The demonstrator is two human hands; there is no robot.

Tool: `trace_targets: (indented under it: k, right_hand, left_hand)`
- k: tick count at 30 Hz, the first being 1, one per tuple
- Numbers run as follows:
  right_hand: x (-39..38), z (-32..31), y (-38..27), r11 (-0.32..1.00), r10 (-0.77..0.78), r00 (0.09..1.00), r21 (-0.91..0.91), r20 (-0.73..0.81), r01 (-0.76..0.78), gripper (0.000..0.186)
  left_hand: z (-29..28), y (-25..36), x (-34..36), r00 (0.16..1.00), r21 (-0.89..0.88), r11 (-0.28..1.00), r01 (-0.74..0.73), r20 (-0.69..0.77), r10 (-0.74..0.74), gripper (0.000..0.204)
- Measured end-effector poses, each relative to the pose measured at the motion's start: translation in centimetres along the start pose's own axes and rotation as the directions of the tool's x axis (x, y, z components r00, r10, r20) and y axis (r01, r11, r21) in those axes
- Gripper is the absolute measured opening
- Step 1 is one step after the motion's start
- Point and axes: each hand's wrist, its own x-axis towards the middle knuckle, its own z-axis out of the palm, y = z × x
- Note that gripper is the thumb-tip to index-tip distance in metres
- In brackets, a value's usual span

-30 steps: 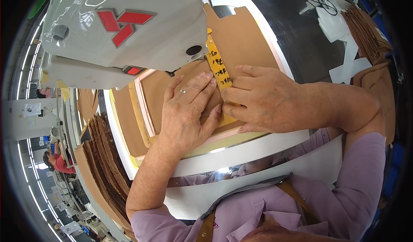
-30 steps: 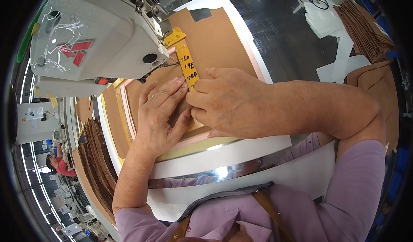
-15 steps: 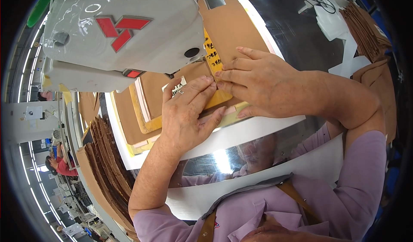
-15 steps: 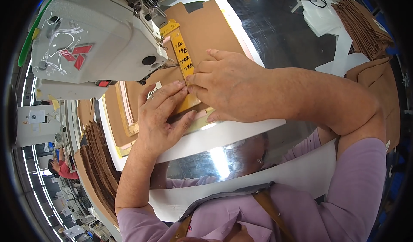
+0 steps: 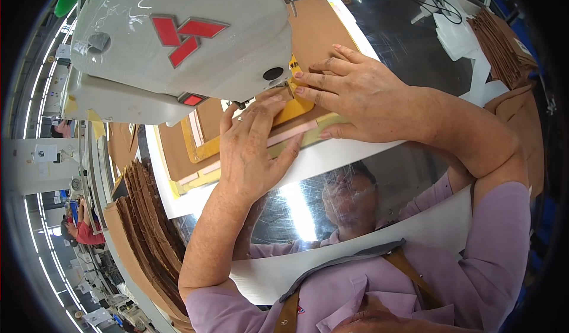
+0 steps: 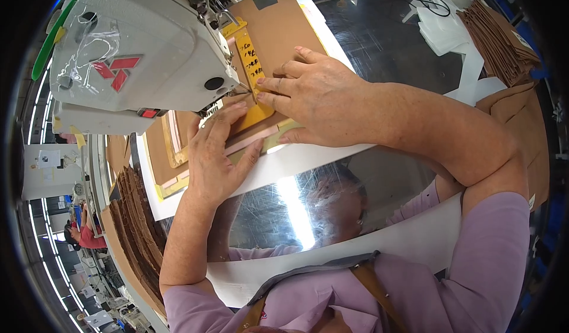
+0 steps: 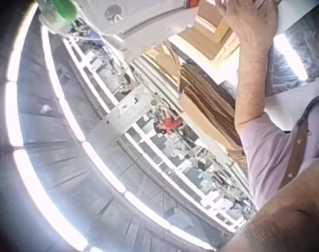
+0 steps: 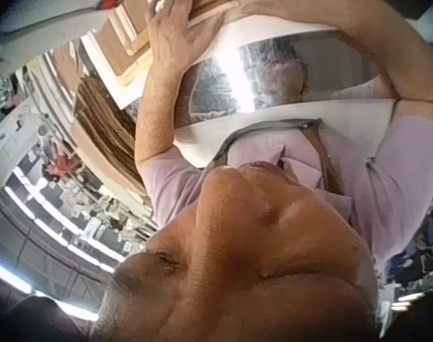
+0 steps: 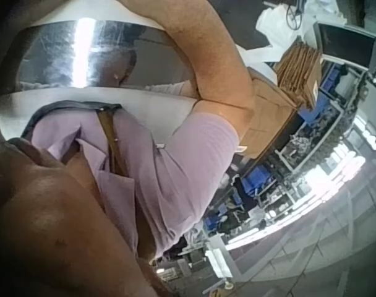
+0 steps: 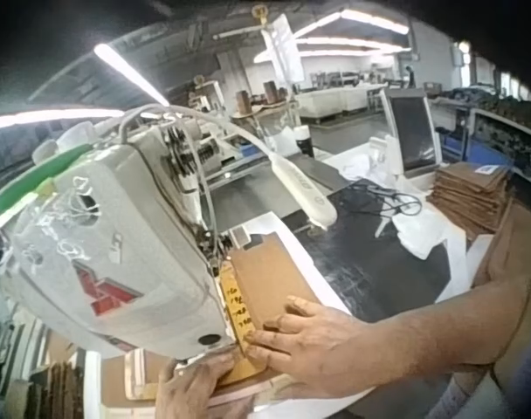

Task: Using an industrial sewing machine to attach labels and sew together leather bag components.

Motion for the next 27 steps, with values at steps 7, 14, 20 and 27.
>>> trace_targets:
  k: [7,14,20,27]
  right_hand:
    - [0.1,1.0,1.0,0.996,0.060,0.998,-0.069,0.014,-0.059,0.068]
    - [0.1,0.5,0.9,0.994,0.105,0.992,-0.009,0.074,-0.105,0.071]
    - [0.4,0.2,1.0,0.992,0.068,0.997,-0.105,0.046,-0.063,0.072]
    - [0.4,0.0,-0.5,0.993,0.054,0.996,-0.111,0.068,-0.046,0.072]
  left_hand:
    - [-1.5,-1.3,-4.2,0.997,0.117,0.990,0.075,-0.002,-0.076,0.074]
    - [-1.0,-1.6,-7.7,0.983,0.159,0.970,0.185,-0.027,-0.183,0.087]
    - [-0.8,-2.0,-7.8,0.976,0.153,0.964,0.217,-0.039,-0.214,0.089]
    - [-0.6,-2.3,-8.3,0.973,0.173,0.959,0.226,-0.082,-0.215,0.089]
